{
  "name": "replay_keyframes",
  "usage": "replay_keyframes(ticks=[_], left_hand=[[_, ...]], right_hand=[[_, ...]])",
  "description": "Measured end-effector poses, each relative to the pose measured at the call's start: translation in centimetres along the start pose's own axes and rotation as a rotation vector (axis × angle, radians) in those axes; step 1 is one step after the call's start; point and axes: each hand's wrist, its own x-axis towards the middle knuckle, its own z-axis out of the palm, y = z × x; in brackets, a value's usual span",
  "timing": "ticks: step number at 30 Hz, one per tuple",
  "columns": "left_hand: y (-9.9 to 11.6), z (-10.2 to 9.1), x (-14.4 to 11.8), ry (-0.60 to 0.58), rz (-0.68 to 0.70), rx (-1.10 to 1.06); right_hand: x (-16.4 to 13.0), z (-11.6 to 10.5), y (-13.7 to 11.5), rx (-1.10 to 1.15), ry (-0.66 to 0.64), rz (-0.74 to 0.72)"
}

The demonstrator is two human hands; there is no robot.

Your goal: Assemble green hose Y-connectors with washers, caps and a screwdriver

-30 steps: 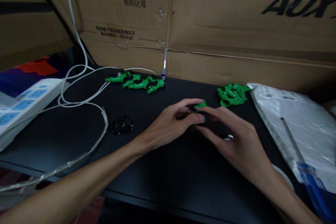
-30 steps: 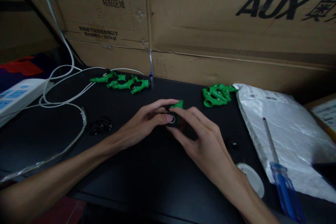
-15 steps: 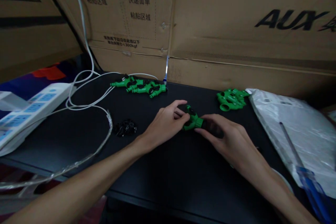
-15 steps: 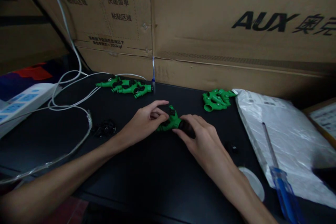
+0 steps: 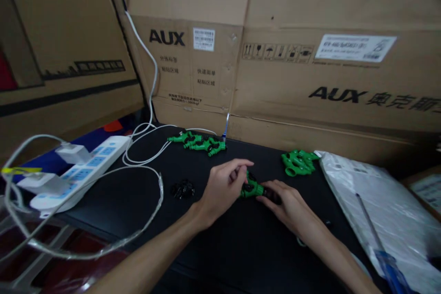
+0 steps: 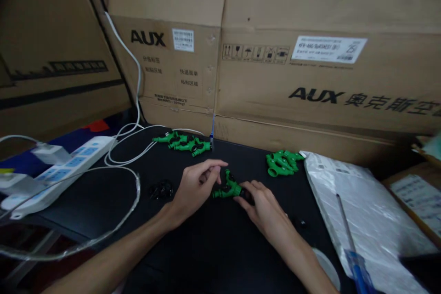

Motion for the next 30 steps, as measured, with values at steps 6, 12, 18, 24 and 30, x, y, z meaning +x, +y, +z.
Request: replay_keyframes(ticks=[6, 12, 18, 24, 30], left_hand=[[0.3, -2.0, -8.6, -0.339, -0.071, 0.08], [-2.8, -2.3, -12.9, -0.254, 0.037, 0.185], [-4.2, -1.0, -13.5, -0.118, 0.134, 0.179], [-3.8, -1.3, -13.7, -0.147, 0.055, 0.174], [-0.9, -3.2, -12.4, -0.085, 0.0, 0.12]], right_hand=[[1.6, 0.7, -2.0, 0.005, -0.004, 0.02], [5.9, 2.3, -6.3, 0.037, -0.073, 0.044], [11.2, 4.0, -11.5, 0.065, -0.192, 0.043], [14.4, 7.5, -15.1, 0.137, -0.245, 0.002], [13.1, 6.2, -14.5, 0.197, -0.156, -0.06]])
